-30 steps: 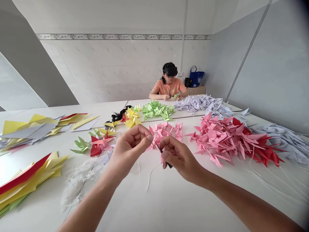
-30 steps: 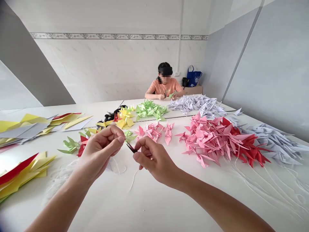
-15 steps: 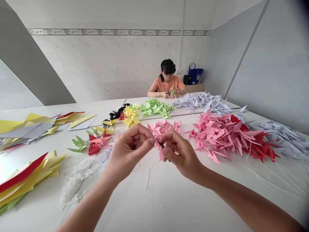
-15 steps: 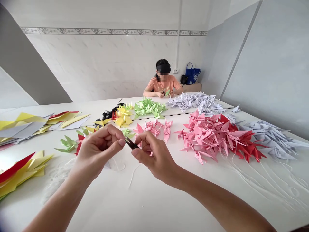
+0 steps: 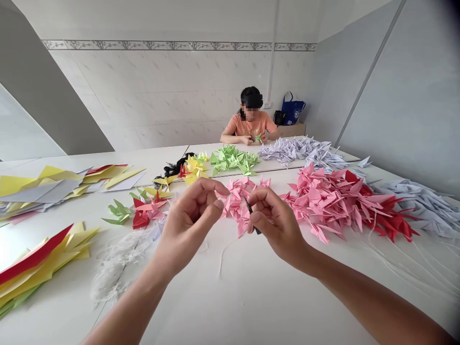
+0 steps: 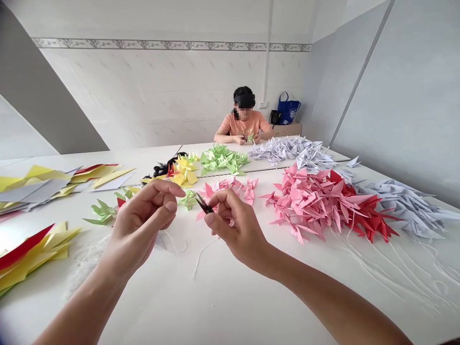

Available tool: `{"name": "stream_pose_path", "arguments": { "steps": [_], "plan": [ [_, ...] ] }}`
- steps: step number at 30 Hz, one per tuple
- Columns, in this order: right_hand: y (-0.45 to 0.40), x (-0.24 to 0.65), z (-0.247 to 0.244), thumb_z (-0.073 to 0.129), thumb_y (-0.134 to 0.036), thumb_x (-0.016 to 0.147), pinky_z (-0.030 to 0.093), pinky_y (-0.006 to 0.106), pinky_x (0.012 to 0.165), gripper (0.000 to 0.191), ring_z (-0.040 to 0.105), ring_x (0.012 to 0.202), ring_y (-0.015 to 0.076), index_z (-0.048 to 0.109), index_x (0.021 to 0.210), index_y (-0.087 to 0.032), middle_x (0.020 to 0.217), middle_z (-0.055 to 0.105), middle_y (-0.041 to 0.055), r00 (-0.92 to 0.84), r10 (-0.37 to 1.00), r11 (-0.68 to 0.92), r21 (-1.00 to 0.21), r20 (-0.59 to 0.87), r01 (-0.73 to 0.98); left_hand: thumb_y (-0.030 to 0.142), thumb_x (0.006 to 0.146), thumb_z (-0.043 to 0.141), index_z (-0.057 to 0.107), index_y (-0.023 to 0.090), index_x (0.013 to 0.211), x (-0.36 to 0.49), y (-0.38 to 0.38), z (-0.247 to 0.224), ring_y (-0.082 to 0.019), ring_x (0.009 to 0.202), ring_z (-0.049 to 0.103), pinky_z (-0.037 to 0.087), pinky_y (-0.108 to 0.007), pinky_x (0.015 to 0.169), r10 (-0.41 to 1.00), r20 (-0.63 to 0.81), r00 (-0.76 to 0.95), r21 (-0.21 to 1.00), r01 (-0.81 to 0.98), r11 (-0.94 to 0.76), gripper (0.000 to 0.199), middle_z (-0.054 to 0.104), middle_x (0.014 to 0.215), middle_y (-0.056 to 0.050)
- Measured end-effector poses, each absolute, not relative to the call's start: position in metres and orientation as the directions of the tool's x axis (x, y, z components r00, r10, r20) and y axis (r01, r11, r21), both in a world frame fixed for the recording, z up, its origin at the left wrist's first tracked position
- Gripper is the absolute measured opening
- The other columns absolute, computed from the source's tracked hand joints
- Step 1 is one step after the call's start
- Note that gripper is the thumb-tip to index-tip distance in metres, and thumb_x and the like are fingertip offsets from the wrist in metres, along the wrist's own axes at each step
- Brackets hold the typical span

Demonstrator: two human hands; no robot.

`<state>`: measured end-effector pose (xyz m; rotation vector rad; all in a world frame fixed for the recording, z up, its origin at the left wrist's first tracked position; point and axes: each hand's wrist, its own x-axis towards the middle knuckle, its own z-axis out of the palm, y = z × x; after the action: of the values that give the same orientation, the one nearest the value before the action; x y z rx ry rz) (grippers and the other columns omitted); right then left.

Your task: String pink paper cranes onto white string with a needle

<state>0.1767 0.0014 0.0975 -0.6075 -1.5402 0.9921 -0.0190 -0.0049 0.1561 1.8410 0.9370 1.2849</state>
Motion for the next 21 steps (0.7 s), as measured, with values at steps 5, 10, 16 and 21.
{"name": "stream_pose_path", "arguments": {
  "steps": [5,10,16,21],
  "plan": [
    [-0.0003,0.1772,0.0938,0.064,-0.040,0.099,0.047,0.022,0.057,0.018,0.059,0.060,0.0099,0.056,0.106,-0.025,0.069,0.043,-0.0069,-0.176,0.794,0.567,-0.813,0.582,-0.135,0.016,0.099,0.049,0.061,0.026,0.103,-0.0178,-0.0073,0.1579,-0.009,0.057,0.032,0.026,-0.023,0.050,0.841,0.462,0.281,0.841,0.163,-0.516,0.016,0.040,0.071,0.004],
    [-0.0005,0.1768,0.0927,0.065,-0.040,0.097,0.039,0.023,0.056,0.019,0.054,0.059,0.0101,0.056,0.105,-0.025,0.069,0.041,-0.0068,-0.188,0.753,0.628,-0.774,0.630,-0.077,0.015,0.097,0.050,0.062,0.024,0.101,-0.0166,-0.0073,0.1576,-0.010,0.062,0.050,0.037,-0.020,0.054,0.826,0.498,0.265,0.810,0.198,-0.552,0.016,0.048,0.067,0.004],
    [-0.0024,0.1743,0.0953,0.066,-0.040,0.097,0.033,0.022,0.055,0.020,0.040,0.059,0.0092,0.056,0.104,-0.025,0.069,0.041,-0.0069,-0.310,0.759,0.591,-0.806,0.573,-0.041,0.009,0.092,0.055,0.064,0.025,0.100,-0.0150,-0.0104,0.1562,-0.010,0.068,0.065,0.045,-0.018,0.055,0.771,0.612,0.173,0.711,0.307,-0.633,0.020,0.063,0.072,0.004],
    [-0.0060,0.1714,0.0948,0.066,-0.036,0.096,0.028,0.020,0.052,0.018,0.034,0.058,0.0084,0.054,0.101,-0.024,0.066,0.037,-0.0080,-0.354,0.763,0.588,-0.808,0.541,0.032,0.008,0.092,0.054,0.061,0.025,0.101,-0.0140,-0.0113,0.1542,-0.010,0.068,0.067,0.043,-0.018,0.051,0.719,0.676,0.161,0.643,0.349,-0.682,0.021,0.064,0.077,0.003]
  ]
}}
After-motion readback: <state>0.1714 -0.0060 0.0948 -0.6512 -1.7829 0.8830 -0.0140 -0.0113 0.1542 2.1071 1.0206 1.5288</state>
